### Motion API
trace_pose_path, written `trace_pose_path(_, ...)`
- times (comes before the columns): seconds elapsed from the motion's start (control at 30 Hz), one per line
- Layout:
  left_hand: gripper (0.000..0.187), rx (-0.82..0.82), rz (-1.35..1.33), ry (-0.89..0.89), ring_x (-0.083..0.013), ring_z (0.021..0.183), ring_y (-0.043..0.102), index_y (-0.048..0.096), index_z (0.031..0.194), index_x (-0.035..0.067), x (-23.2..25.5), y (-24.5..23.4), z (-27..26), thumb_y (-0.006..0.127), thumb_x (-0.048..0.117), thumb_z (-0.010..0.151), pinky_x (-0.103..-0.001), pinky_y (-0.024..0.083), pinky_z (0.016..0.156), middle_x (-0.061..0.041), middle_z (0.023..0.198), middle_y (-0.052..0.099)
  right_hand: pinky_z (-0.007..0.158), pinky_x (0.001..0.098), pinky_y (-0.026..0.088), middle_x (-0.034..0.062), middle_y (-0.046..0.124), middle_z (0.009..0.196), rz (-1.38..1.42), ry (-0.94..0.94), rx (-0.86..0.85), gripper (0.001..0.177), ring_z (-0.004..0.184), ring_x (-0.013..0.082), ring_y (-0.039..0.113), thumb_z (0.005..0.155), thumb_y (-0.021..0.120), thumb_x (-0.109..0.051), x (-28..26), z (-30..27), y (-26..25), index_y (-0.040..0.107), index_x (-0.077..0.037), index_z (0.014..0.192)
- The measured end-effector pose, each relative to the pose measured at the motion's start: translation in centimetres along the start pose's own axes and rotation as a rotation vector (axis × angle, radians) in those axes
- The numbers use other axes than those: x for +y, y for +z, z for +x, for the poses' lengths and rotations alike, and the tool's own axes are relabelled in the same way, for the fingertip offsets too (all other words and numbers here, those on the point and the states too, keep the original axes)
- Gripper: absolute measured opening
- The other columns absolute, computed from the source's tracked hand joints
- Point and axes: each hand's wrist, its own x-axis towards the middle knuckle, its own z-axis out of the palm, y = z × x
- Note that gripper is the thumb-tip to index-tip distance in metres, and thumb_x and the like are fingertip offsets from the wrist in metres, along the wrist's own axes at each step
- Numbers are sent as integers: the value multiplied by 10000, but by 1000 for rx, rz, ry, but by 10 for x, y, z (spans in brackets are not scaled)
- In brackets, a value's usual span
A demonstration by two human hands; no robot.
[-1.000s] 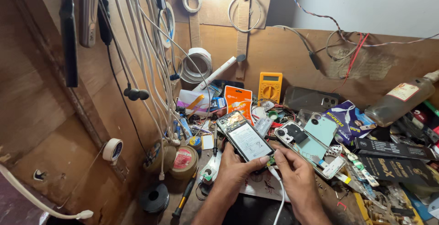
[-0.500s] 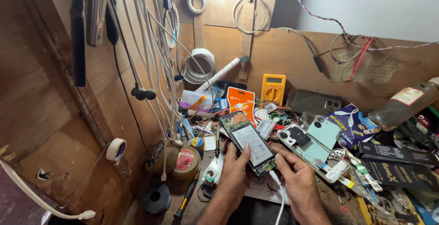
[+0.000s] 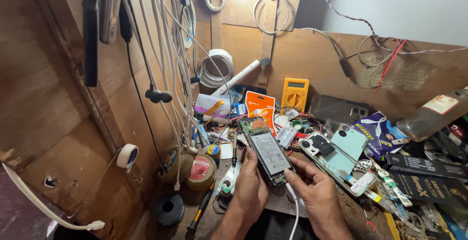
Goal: The person uses a small tool to work on the internal components of a disassembled smartphone. They then connect a white charging cable to the device and observe the screen as it powers on.
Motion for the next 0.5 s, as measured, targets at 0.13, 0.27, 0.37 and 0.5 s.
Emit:
trace_pose_path(0.13,402,-29,-1,31,-224,1125,655,537,1306,81,-4,-4,0,352,359,1082,-409,517,1017,-95,1193,666,614,244,473,55,696,857,-80,-34,24,475,710,95,574,845,790,-78,6,-1,2,730,12,1308)
trace_pose_path(0.27,433,13,-19,-3,-237,1099,663,555,1288,74,-6,-7,1,337,386,1080,-423,526,1002,-107,1173,678,639,219,503,51,749,896,-45,-39,24,467,736,78,624,824,781,-46,10,2,4,720,22,1282)
trace_pose_path(0.37,476,1,-42,-33,-243,1091,666,574,1283,59,-5,-7,1,324,411,1082,-424,527,1000,-119,1158,688,658,215,533,65,780,923,-23,-9,21,468,752,79,661,817,774,-31,9,3,4,711,23,1278)
trace_pose_path(0.5,495,-3,-87,-55,-248,1109,673,573,1289,44,-4,-6,1,313,408,1077,-420,529,1018,-135,1166,696,632,248,479,99,760,939,-73,-1,22,466,747,103,614,851,785,-54,9,2,5,733,22,1308)
